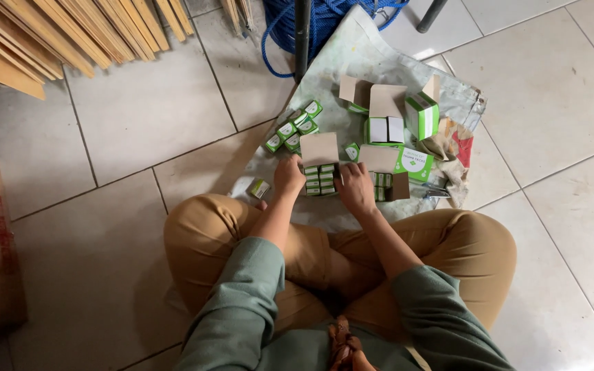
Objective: Packing small green boxes into larger cardboard boxes while sitting on the floor.
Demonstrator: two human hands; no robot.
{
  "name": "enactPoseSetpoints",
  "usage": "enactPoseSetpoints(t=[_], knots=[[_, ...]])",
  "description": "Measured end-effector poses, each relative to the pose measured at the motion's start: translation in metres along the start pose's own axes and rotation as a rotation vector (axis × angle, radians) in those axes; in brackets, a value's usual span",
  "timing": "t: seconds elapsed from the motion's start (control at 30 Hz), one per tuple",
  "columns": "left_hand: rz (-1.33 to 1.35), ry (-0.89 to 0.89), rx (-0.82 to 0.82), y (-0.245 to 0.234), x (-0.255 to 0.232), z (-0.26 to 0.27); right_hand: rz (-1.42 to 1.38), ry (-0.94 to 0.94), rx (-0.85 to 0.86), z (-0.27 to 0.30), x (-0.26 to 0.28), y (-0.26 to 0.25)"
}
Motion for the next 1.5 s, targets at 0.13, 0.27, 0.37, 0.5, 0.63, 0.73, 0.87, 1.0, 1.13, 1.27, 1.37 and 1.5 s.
enactPoseSetpoints(t=[0.13, 0.27, 0.37, 0.5, 0.63, 0.73, 0.87, 1.0, 1.13, 1.27, 1.37, 1.5], knots=[[-0.021, -0.047, 0.023, -0.006, -0.006, 0.002, 0.083, 0.053, 0.215, -0.010, 0.016, -0.007], [0.038, -0.063, 0.001, -0.026, -0.021, 0.010, -0.244, 0.258, 0.320, -0.007, -0.011, 0.025], [0.029, -0.027, -0.003, -0.013, -0.008, 0.001, -0.253, 0.224, 0.292, -0.009, -0.003, 0.005], [-0.064, 0.061, 0.068, -0.002, -0.016, -0.004, -0.170, 0.052, 0.215, -0.012, 0.008, 0.007], [-0.181, 0.187, 0.109, 0.013, -0.029, -0.008, -0.150, -0.001, 0.148, -0.014, 0.013, 0.004], [-0.224, 0.201, 0.152, 0.019, -0.032, -0.008, -0.219, 0.043, 0.178, -0.016, 0.011, 0.004], [-0.229, 0.206, 0.207, 0.022, -0.036, -0.006, -0.197, -0.030, 0.171, -0.016, 0.009, 0.014], [-0.219, 0.204, 0.201, 0.016, -0.043, -0.002, -0.087, -0.116, 0.192, -0.019, 0.022, 0.007], [-0.225, 0.185, 0.209, 0.005, -0.052, 0.005, -0.032, -0.100, 0.180, -0.020, 0.014, 0.016], [-0.175, 0.156, 0.240, -0.002, -0.057, 0.006, -0.068, -0.098, 0.183, -0.019, 0.015, 0.019], [-0.164, 0.148, 0.249, -0.002, -0.055, 0.004, -0.082, -0.119, 0.178, -0.017, 0.016, 0.029], [-0.171, 0.126, 0.263, -0.006, -0.056, 0.002, -0.072, -0.104, 0.188, -0.017, 0.015, 0.033]])
Point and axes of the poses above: each hand's wrist, its own z-axis away from the middle knuckle, its own y-axis out of the palm, x = y × z, the point moved 9 cm from there along -z, towards the middle knuckle, and after that the axes turned 12 degrees about y, right-handed, at the moved point
